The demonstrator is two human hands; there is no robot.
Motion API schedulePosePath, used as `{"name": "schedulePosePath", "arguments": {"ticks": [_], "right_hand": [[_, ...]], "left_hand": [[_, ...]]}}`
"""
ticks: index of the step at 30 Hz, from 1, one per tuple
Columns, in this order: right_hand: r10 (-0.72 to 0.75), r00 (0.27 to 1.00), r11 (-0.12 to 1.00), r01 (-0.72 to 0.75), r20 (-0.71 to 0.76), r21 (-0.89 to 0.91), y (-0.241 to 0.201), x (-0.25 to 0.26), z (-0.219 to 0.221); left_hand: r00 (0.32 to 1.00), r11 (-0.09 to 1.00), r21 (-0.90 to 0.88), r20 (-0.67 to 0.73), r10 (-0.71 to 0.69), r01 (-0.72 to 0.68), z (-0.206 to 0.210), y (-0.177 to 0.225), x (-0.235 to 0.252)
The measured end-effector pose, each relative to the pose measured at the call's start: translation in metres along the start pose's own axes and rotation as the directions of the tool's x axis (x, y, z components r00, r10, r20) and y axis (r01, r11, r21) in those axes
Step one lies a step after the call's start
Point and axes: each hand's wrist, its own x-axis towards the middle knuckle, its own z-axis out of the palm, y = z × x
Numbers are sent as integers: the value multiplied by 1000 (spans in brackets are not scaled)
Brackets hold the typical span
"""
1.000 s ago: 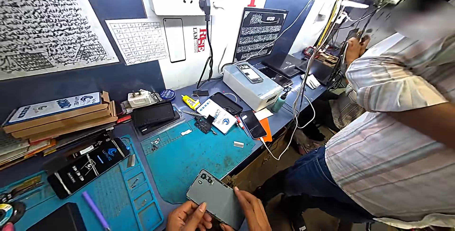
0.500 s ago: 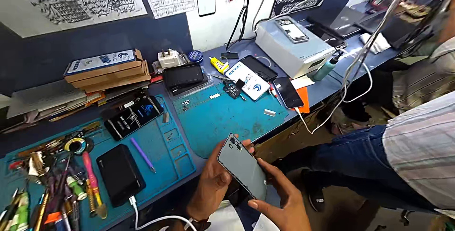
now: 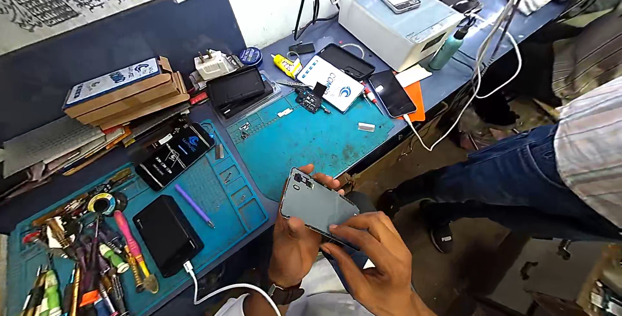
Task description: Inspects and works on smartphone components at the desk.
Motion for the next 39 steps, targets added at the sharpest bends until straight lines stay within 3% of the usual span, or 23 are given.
{"name": "schedulePosePath", "arguments": {"ticks": [6,12,17,22,26,31,39], "right_hand": [[7,1000,1000,-7,-5,-19,-4,0,8],[144,978,989,-139,153,-45,-7,1,11],[172,965,985,-164,200,-55,-7,0,13],[177,957,964,-216,228,157,-6,0,7],[146,981,940,-177,127,293,-9,3,5],[21,994,992,-33,103,123,-18,14,5],[62,984,997,-67,166,25,-18,17,7]], "left_hand": [[999,999,26,2,44,-45,-3,-5,-4],[999,998,46,-2,46,-46,-6,-7,-6],[999,997,70,-6,42,-41,-8,-7,-7],[999,1000,-8,31,-28,28,-8,0,-5],[995,997,-25,72,-68,70,-10,2,-6],[993,998,55,116,-36,29,-16,-6,-13],[999,976,213,32,35,-41,-16,-9,-11]]}}
